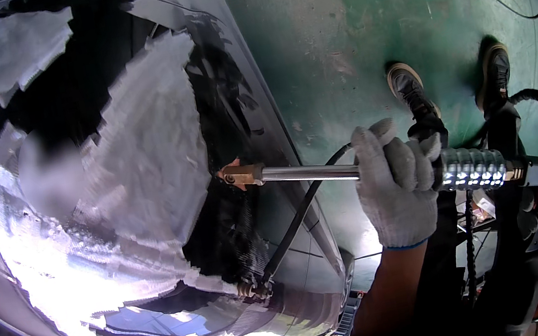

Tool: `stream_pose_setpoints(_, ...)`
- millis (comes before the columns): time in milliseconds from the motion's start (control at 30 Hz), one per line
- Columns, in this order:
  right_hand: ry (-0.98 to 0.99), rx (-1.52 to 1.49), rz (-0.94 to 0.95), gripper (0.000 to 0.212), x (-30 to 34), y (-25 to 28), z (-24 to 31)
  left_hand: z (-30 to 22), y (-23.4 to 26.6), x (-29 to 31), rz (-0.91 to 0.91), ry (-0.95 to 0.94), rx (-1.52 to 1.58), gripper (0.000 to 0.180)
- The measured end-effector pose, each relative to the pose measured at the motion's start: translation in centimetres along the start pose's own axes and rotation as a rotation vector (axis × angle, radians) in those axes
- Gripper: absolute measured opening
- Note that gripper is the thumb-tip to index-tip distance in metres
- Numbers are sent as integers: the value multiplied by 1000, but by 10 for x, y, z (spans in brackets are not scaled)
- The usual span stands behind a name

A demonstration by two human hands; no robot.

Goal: The person uses a handheld power sander to smooth a white filler patch on the rear quarter panel of a dark-colored car. They periodically pause to wipe the area with a cloth and inspect the surface. The person then uses a blowtorch to heat the filler and a hammer to tap the panel.

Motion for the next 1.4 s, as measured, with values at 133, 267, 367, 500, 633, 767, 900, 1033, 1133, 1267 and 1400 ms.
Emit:
stream_pose_setpoints(133,-47,59,60,49,-19,-6,-2,-8,20,6,-64,15,-57,45)
stream_pose_setpoints(267,-19,109,-36,49,-28,-24,0,-17,13,4,-99,-2,-80,40)
stream_pose_setpoints(367,42,93,-127,48,-38,-42,-1,-20,10,-2,-115,1,-43,39)
stream_pose_setpoints(500,39,36,-60,45,-45,-37,-2,-23,9,-3,-140,16,-69,39)
stream_pose_setpoints(633,44,20,-65,43,-47,-37,-2,-22,14,-8,-38,1,-20,39)
stream_pose_setpoints(767,7,18,-1,44,-47,-30,-3,-23,13,-7,-31,-29,-20,40)
stream_pose_setpoints(900,15,5,-40,47,-49,-35,-2,-22,14,-2,-177,-173,-89,43)
stream_pose_setpoints(1033,11,47,-33,50,-54,-40,1,26,17,8,-191,-85,-50,46)
stream_pose_setpoints(1133,42,72,-52,51,-56,-44,3,26,9,3,-82,-169,57,44)
stream_pose_setpoints(1267,12,71,-60,50,-53,-35,1,21,13,8,-127,-157,-86,36)
stream_pose_setpoints(1400,-3,34,-65,50,-50,-35,3,15,11,7,-102,-378,-276,37)
Point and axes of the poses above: each hand's wrist, its own x-axis away from the middle knuckle, its own y-axis out of the back of the hand, z = x × y, the point moved 8 cm from there along -x, towards the middle knuckle, and after that the axes turned 9 degrees about -x, right-handed, at the moved point
